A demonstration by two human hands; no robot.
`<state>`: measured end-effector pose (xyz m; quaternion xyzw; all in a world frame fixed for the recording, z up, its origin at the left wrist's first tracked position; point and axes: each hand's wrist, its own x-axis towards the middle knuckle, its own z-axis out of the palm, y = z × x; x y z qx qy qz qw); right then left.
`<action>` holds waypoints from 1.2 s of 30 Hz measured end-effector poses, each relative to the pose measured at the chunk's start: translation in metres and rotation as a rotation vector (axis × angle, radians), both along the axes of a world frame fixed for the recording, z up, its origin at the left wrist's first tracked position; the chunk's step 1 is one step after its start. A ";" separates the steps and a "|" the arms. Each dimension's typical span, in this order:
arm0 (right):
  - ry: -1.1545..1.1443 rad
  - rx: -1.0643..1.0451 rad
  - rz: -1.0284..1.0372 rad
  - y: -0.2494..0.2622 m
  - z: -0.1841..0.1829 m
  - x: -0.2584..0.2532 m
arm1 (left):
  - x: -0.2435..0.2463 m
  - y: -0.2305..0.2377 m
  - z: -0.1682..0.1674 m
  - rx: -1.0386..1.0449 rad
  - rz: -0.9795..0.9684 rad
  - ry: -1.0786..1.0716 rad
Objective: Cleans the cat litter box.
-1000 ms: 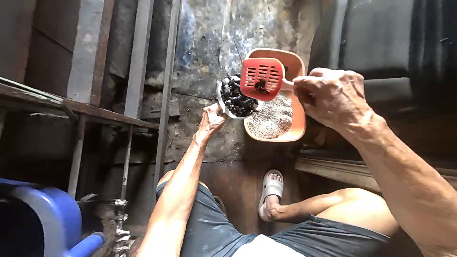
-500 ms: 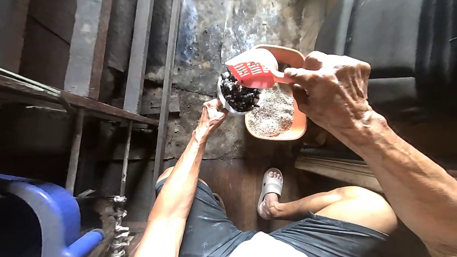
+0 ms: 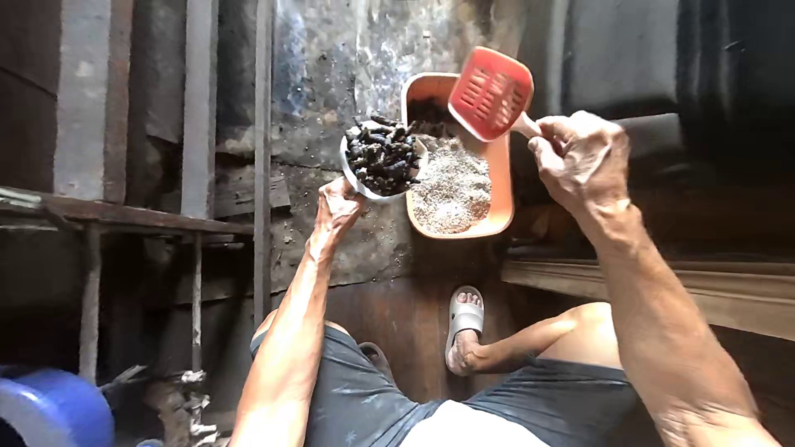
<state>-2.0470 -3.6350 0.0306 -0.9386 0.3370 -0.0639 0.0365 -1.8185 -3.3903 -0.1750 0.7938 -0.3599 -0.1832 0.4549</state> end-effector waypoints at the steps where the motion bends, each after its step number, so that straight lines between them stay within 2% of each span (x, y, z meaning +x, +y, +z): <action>1: 0.024 0.065 -0.077 -0.011 -0.016 -0.008 | 0.001 0.002 0.003 0.020 0.014 0.017; 6: 0.221 0.419 -0.349 -0.027 -0.103 -0.044 | 0.007 0.019 0.012 0.088 0.071 0.027; 10: 0.360 0.506 -0.449 -0.024 -0.142 -0.057 | 0.011 0.032 0.014 0.093 0.109 -0.024; 15: 0.439 0.517 -0.490 -0.032 -0.158 -0.061 | 0.014 0.045 0.018 0.078 0.112 -0.042; 28: 0.274 0.397 -0.464 -0.064 -0.165 -0.052 | 0.005 0.042 0.034 0.039 0.133 -0.084; 32: 0.199 0.529 -0.515 -0.068 -0.180 -0.043 | 0.001 0.060 0.024 0.015 0.073 -0.142; 36: 0.104 0.680 -0.602 -0.074 -0.205 -0.043 | 0.003 0.066 0.022 0.036 0.097 -0.138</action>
